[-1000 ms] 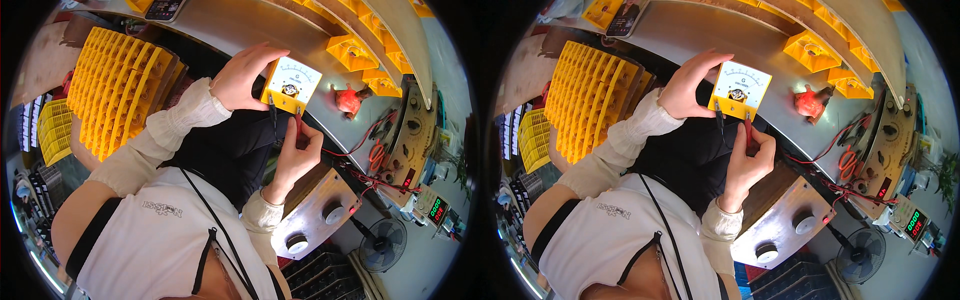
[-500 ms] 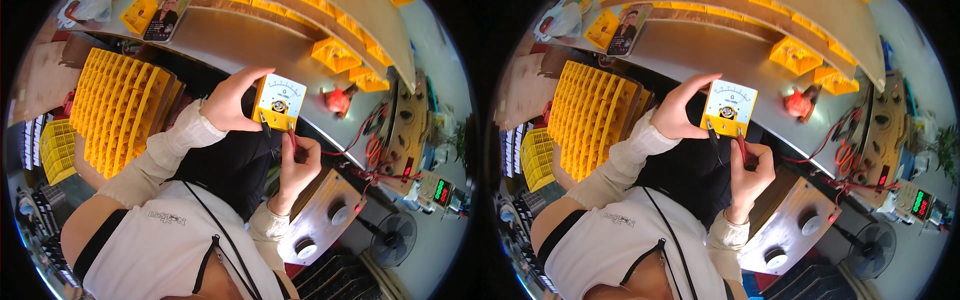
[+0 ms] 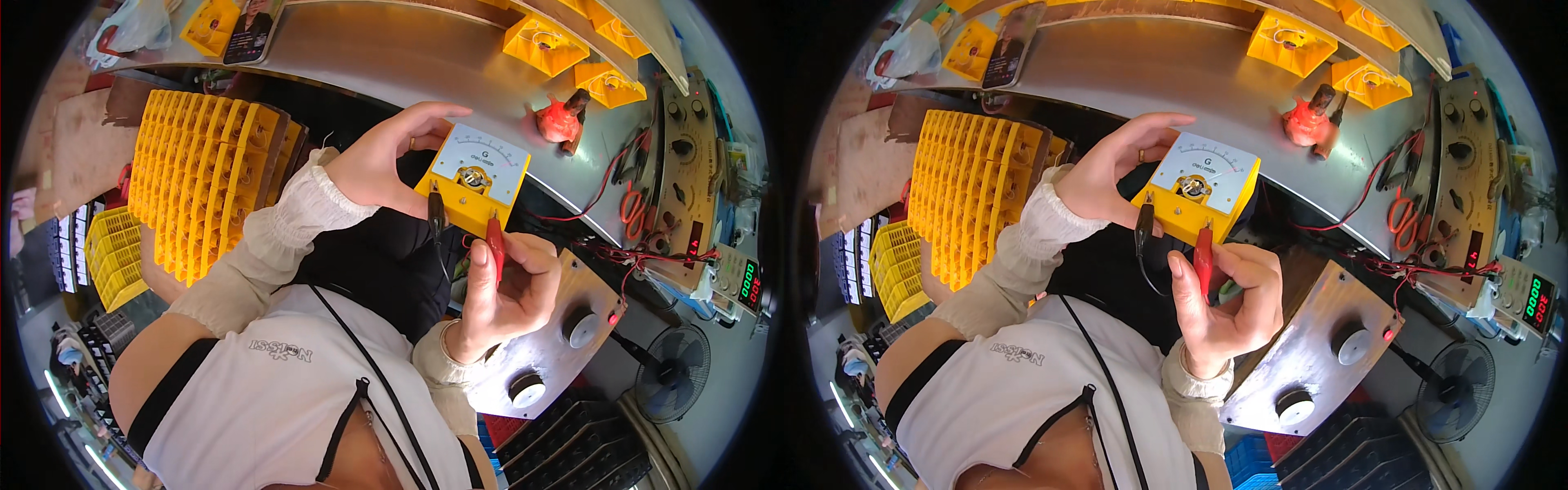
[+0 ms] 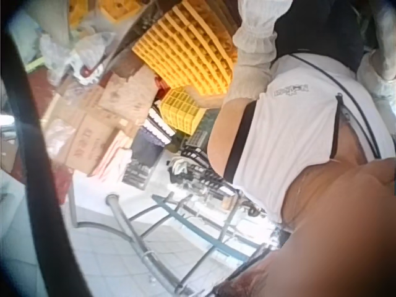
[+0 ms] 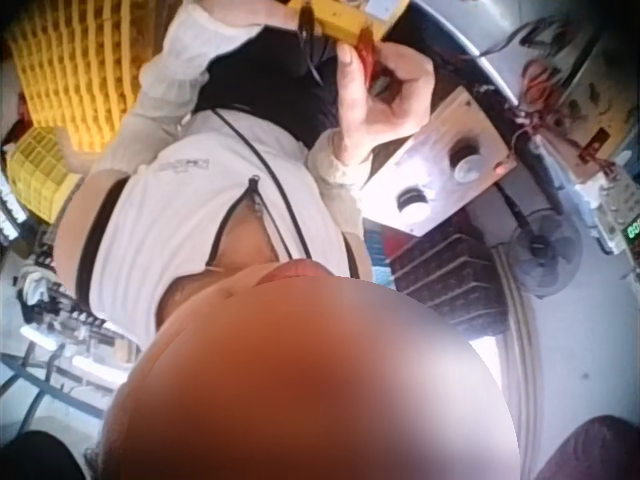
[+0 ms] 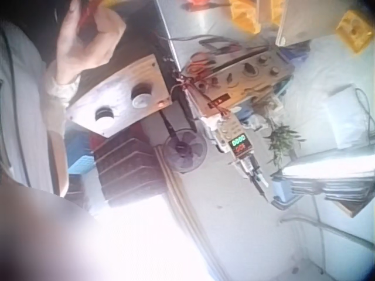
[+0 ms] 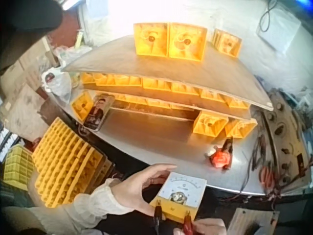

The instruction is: Testing and inspecting analog current meters using test leads at a workshop workbench.

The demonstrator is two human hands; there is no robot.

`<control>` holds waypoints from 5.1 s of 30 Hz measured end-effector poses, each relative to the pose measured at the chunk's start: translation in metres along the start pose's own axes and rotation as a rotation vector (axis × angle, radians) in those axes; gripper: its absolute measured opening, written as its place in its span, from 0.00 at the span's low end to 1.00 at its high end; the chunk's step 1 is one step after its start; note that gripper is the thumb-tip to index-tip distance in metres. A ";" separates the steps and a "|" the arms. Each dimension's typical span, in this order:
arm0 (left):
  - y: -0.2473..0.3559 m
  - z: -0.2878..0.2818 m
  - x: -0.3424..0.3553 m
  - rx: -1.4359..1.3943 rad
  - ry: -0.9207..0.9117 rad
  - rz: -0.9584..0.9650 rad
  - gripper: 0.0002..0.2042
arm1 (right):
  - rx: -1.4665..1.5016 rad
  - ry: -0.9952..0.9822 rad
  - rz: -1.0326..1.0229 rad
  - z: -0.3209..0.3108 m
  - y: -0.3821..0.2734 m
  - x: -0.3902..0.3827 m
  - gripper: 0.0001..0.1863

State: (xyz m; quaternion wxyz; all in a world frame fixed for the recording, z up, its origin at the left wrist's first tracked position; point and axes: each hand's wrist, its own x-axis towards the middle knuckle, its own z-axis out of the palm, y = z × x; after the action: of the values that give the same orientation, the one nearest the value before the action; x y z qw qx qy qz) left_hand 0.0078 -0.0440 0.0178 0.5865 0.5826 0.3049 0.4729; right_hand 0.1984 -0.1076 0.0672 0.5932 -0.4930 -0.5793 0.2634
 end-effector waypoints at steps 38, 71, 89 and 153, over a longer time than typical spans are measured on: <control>-0.023 -0.019 0.009 0.857 0.313 0.212 0.50 | -0.163 0.008 0.319 0.036 0.057 -0.001 0.09; 0.039 -0.240 -0.526 0.876 2.235 -0.423 0.27 | -0.299 -0.267 0.014 0.041 0.054 -0.016 0.13; 0.095 -0.206 -0.158 1.718 1.330 0.241 0.23 | -0.126 -0.274 0.124 0.035 0.059 -0.022 0.11; -0.028 -0.028 0.011 0.900 0.344 0.268 0.55 | -0.200 -0.143 0.173 0.024 0.064 0.019 0.08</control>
State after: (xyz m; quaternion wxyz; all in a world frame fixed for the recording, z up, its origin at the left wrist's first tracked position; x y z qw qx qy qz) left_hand -0.0076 -0.0192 -0.0112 0.1524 0.7255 0.4934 0.4549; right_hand 0.1955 -0.0602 0.0146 0.4734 -0.5778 -0.5989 0.2889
